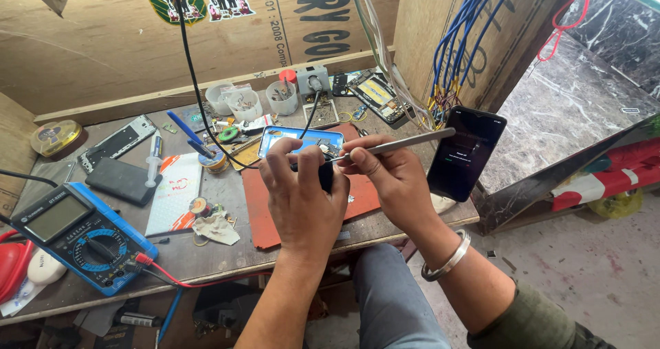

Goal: The person pries open the back cover of a smartphone using a metal pry tool, working around the edges to separate the adhesive. They hold the phone frame in one hand while scraping and lifting the cover, then continue cleaning adhesive residue from the frame edges.

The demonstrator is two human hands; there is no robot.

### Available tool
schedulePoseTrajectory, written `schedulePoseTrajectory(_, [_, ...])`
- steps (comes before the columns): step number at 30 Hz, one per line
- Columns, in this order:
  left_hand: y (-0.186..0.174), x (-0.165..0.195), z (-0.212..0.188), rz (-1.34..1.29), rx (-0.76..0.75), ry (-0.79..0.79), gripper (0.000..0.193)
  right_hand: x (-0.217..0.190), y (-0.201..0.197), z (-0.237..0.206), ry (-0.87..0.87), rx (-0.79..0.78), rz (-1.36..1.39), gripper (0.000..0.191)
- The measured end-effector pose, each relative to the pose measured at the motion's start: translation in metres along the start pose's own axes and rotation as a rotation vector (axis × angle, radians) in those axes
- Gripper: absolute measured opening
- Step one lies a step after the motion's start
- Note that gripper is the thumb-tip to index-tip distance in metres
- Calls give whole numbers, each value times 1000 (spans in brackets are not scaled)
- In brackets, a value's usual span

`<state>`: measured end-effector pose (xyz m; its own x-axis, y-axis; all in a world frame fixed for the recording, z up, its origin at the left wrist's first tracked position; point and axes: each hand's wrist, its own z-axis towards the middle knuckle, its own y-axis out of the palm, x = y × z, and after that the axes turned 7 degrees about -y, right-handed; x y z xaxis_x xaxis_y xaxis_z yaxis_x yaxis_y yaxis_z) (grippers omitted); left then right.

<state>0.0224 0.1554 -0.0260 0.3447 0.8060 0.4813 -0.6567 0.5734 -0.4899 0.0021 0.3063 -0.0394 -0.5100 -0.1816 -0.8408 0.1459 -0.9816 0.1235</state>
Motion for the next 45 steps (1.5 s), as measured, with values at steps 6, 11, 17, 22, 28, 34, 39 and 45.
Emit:
schedulePoseTrajectory(6, [-3, -8, -1, -80, -5, 48, 46, 7, 5, 2, 118, 69, 114, 26])
schedulePoseTrajectory(11, [-1, -14, -1, -124, -36, 88, 53, 13, 1, 6, 156, 69, 142, 25])
schedulePoseTrajectory(17, [6, -14, -6, -165, -33, 120, 58, 19, -8, 5, 172, 27, 128, 24])
schedulePoseTrajectory(22, [12, -13, -10, -160, -83, 96, 54, 27, -18, 2, 179, 8, 122, 23])
schedulePoseTrajectory(28, [21, -11, -6, -129, -116, 118, 57, 46, -29, -2, 267, 10, 155, 22])
schedulePoseTrajectory(34, [32, -15, -4, -183, -135, 119, 53, 77, -41, -10, 307, 17, 236, 22])
schedulePoseTrajectory(39, [47, -16, -5, -192, -88, 120, 43, 96, -49, -11, 248, 2, 277, 23])
schedulePoseTrajectory(45, [56, -12, -11, -216, -62, 89, 36, 99, -57, -17, 336, 18, 257, 23])
